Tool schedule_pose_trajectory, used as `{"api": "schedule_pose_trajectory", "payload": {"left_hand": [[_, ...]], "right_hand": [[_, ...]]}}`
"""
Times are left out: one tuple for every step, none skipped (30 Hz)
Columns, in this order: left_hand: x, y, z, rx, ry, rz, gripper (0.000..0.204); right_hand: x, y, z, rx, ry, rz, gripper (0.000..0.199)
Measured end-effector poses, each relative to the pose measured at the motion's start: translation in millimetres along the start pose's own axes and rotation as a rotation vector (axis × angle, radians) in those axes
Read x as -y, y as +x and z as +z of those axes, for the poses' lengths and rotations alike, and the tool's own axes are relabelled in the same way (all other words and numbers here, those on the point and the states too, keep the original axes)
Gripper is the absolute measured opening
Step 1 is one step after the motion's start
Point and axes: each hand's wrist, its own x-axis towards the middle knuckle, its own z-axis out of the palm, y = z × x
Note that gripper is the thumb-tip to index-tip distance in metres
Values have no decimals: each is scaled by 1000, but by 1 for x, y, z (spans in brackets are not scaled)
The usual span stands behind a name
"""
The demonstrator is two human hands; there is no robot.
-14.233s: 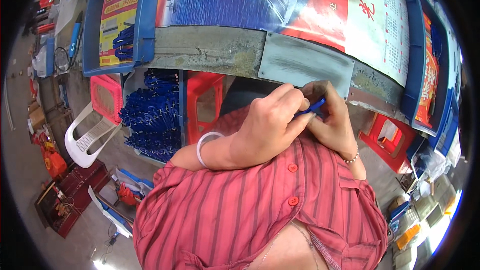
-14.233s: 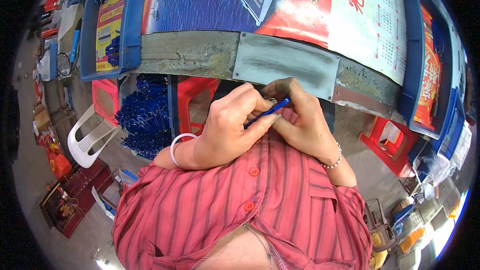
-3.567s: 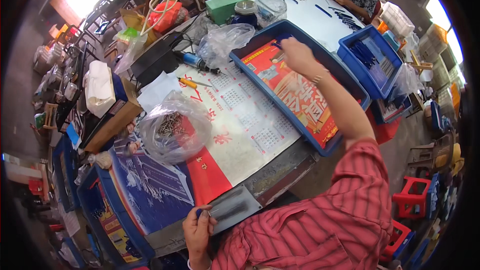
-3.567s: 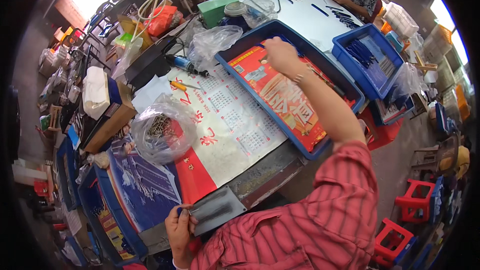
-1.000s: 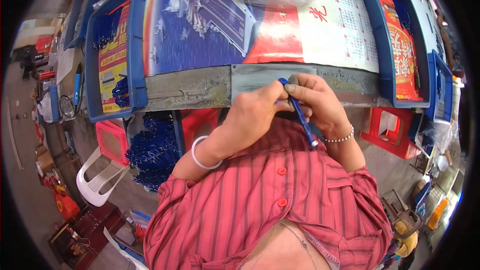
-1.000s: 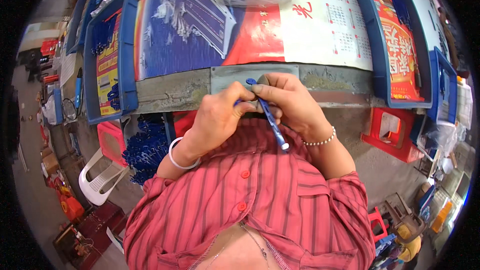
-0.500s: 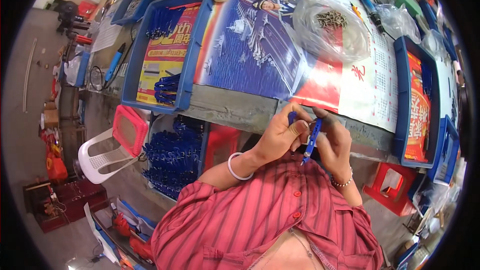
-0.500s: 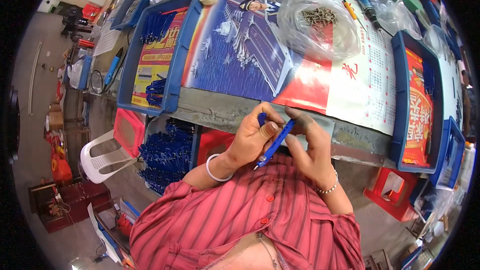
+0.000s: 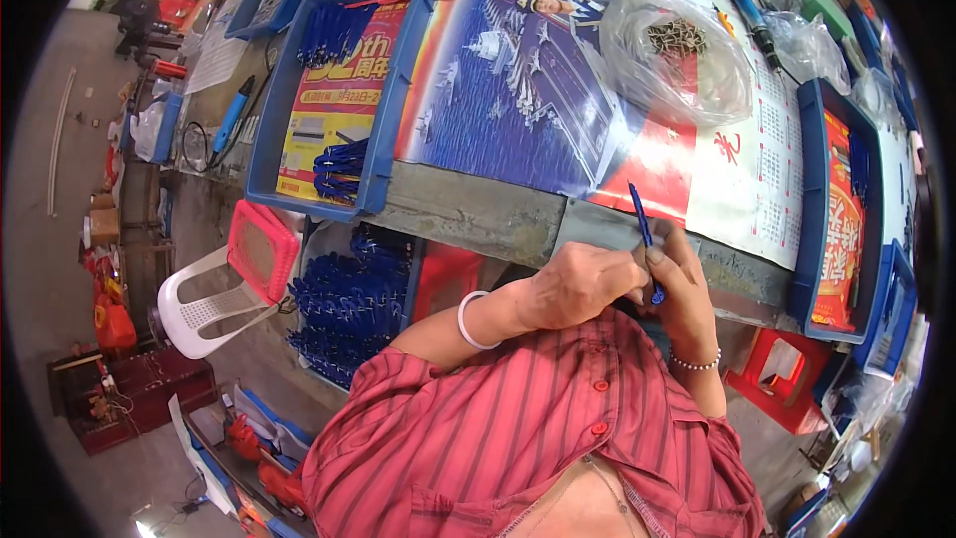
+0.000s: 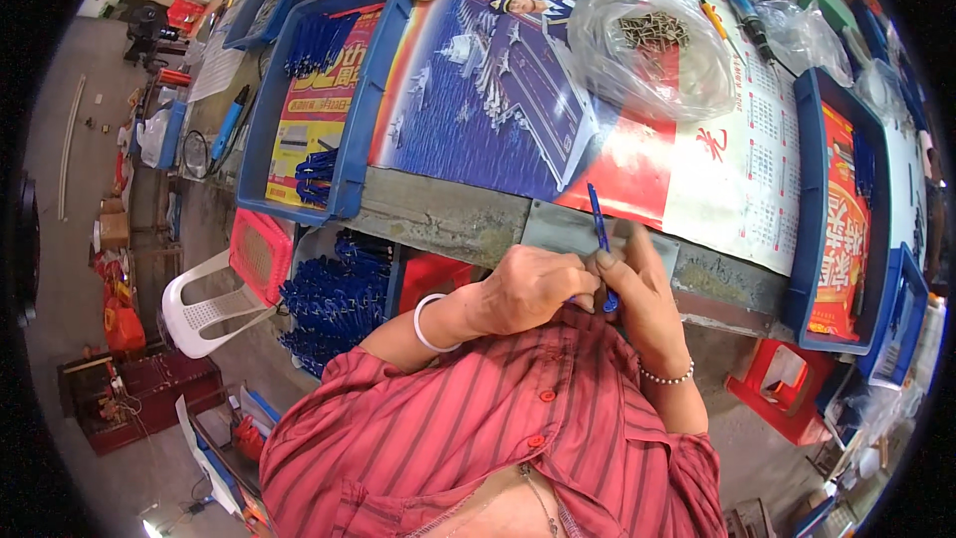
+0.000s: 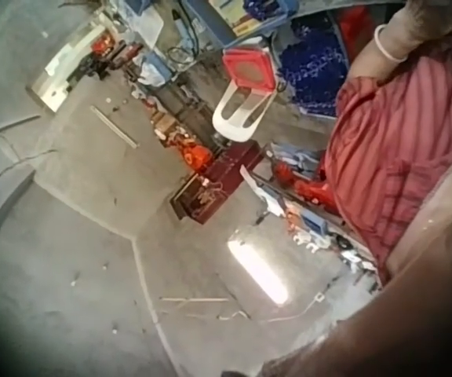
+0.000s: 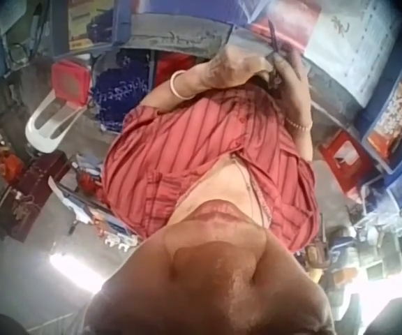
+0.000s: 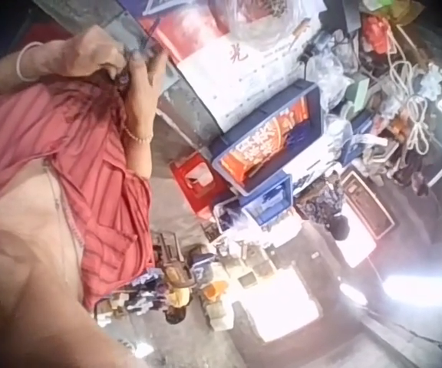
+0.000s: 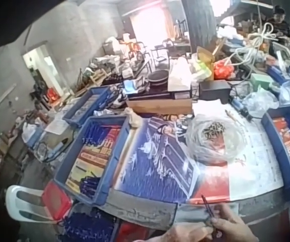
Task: Assembling small blue plastic components by inserting small metal parts into them at a workshop bench.
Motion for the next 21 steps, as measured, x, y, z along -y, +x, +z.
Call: {"api": "schedule_pose_trajectory", "payload": {"left_hand": [[-1,-1,4,-38,-88,-41,21],[-3,-1,7,-78,-179,-86,18],[-6,-2,6,-75,-192,-88,18],[-9,-2,3,-81,-287,-211,15],[-14,-2,0,-86,-385,-334,12],[-16,-1,-1,-164,-459,-364,9],[-13,-2,-4,-200,-400,-381,8],[-14,0,-7,-220,-365,-432,7],[-12,1,-11,-242,-325,-485,7],[-7,0,-12,-259,-288,-487,7],[-2,-2,-13,-276,-247,-488,7],[1,-2,-13,-269,-167,-451,7],[2,-3,-12,-261,-178,-454,7],[3,-3,-12,-253,-128,-453,8],[3,-3,-11,-244,-78,-451,11],[2,-5,-10,-198,-120,-509,11],[-1,-6,-9,-193,-123,-511,11],[-3,-6,-7,-154,-181,-495,11],[-5,-6,-6,-114,-238,-479,12],[-6,-6,-3,-94,-229,-408,11],[-9,-6,-1,-92,-230,-408,11]], "right_hand": [[-4,2,6,-165,9,-210,43],[-3,3,4,-175,7,-206,43],[-2,5,1,-142,-112,-317,42],[-1,5,-2,-110,-233,-425,43],[3,5,-10,-127,-238,-418,43],[7,3,-21,68,-232,-238,43],[10,0,-29,260,-218,-55,44],[1,-3,-37,294,-197,-57,43],[5,-4,-41,274,-197,-50,43],[12,-5,-43,402,-268,85,42],[19,-7,-43,533,-334,221,42],[24,-10,-41,596,-312,250,50],[23,-12,-44,584,-308,255,50],[21,-12,-47,667,-249,219,63],[20,-13,-49,750,-190,181,77],[27,-16,-48,764,-148,146,83],[31,-17,-48,760,-145,147,83],[35,-17,-49,689,-190,10,79],[37,-16,-48,617,-234,-126,76],[40,-15,-48,572,-265,-180,67],[41,-12,-45,569,-264,-180,67]]}}
